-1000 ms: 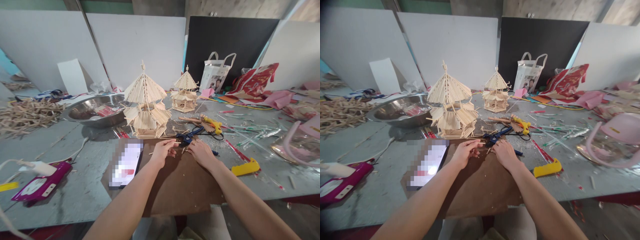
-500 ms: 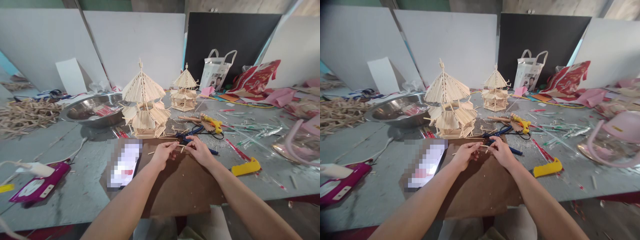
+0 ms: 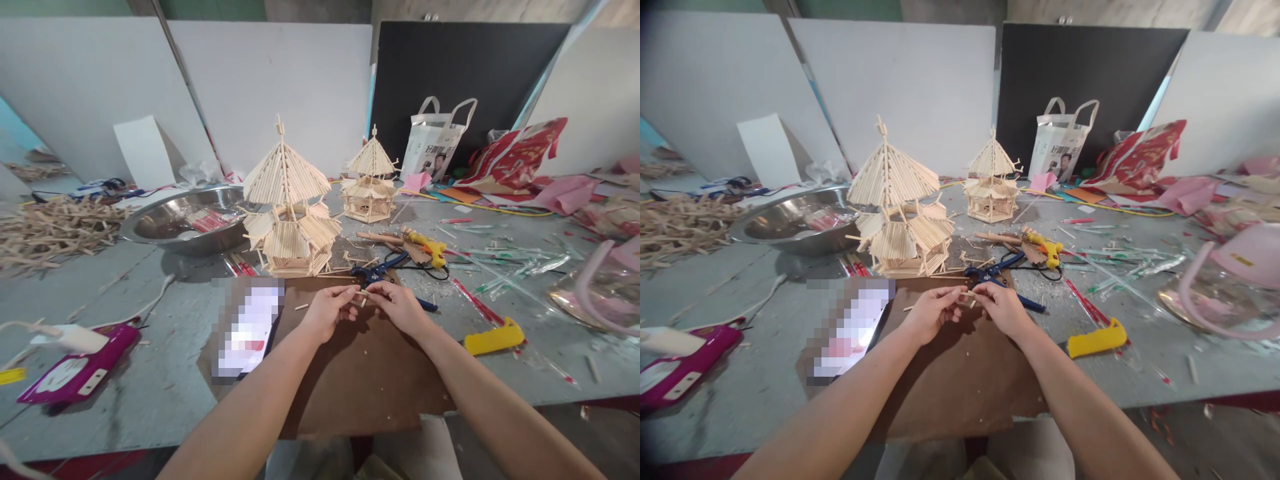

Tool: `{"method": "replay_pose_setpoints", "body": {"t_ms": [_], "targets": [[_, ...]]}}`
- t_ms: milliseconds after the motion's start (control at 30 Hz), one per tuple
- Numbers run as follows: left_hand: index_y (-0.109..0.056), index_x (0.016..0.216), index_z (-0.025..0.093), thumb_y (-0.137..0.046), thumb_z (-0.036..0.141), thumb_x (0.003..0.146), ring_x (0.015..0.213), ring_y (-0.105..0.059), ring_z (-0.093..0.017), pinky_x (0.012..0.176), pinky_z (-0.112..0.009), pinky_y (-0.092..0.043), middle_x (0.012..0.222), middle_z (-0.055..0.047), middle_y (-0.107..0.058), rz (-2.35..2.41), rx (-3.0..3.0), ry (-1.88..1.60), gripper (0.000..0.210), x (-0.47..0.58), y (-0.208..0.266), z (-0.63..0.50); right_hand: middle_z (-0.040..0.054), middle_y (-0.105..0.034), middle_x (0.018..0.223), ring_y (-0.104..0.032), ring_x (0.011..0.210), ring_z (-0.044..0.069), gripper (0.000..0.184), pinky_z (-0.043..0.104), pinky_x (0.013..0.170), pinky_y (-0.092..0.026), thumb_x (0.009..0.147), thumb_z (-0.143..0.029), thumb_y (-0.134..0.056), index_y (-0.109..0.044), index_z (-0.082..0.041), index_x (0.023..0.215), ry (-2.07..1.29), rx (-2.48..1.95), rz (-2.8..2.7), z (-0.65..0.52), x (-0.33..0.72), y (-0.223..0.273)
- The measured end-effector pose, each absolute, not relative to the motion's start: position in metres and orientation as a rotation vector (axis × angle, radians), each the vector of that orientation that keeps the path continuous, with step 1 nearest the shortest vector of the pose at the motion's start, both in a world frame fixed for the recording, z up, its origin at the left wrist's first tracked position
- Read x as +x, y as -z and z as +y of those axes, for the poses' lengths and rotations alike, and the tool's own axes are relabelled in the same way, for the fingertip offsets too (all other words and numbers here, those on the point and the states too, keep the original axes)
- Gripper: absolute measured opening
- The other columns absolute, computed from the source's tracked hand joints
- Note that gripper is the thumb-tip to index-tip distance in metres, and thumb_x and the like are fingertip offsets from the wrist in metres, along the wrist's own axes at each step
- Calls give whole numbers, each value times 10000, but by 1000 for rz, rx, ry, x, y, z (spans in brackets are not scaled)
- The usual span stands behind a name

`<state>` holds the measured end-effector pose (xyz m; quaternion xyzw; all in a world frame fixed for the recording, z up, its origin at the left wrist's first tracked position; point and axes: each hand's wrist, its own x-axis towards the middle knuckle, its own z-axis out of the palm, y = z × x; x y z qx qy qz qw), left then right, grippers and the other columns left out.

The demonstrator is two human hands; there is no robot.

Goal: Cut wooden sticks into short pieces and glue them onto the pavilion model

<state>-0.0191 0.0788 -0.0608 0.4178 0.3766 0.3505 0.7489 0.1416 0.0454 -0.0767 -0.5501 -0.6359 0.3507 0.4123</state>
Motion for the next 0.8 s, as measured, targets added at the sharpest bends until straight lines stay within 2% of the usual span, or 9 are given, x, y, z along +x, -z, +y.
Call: {"method": "replay_pose_setpoints", "body": {"t_ms": [267,400,467,667,800], "targets": [[-621,808,97,-682,266,600,450,-512,-59,443,-205,-415,701,-43,-621,823,887,-764,275,-17,62,78,9,-611,646,-552,471,121,226,247,471,-447,738,-383,-489,-595,-202,822,-776,-1416,-1538,45,140,79],[-615,803,88,-690,276,588,459,-520,-68,466,-217,-424,681,-42,-613,820,898,-756,296,-16,62,77,-29,-539,504,-485,382,100,200,223,401,-390,726,-375,-504,-588,-198,766,-833,-1438,-1550,44,136,75],[-613,812,89,-691,274,586,476,-527,-75,485,-225,-428,687,-43,-613,806,899,-757,302,-16,61,77,-34,-533,509,-459,369,85,200,209,376,-359,717,-381,-516,-579,-193,750,-871,-1422,-1507,44,134,74],[-609,862,122,-708,262,558,513,-505,-60,514,-210,-404,686,-14,-600,763,958,-789,349,-14,63,76,-64,-463,390,-394,321,66,262,188,337,-300,669,-426,-565,-557,-169,719,-1140,-1294,-1195,46,128,71],[-639,801,107,-680,320,584,476,-439,-41,467,-189,-350,612,-1,-566,801,1069,-812,307,-13,65,75,-35,-557,517,-420,324,47,292,180,327,-296,581,-415,-648,-552,-152,665,-1355,-1130,-1001,46,122,71]]}}
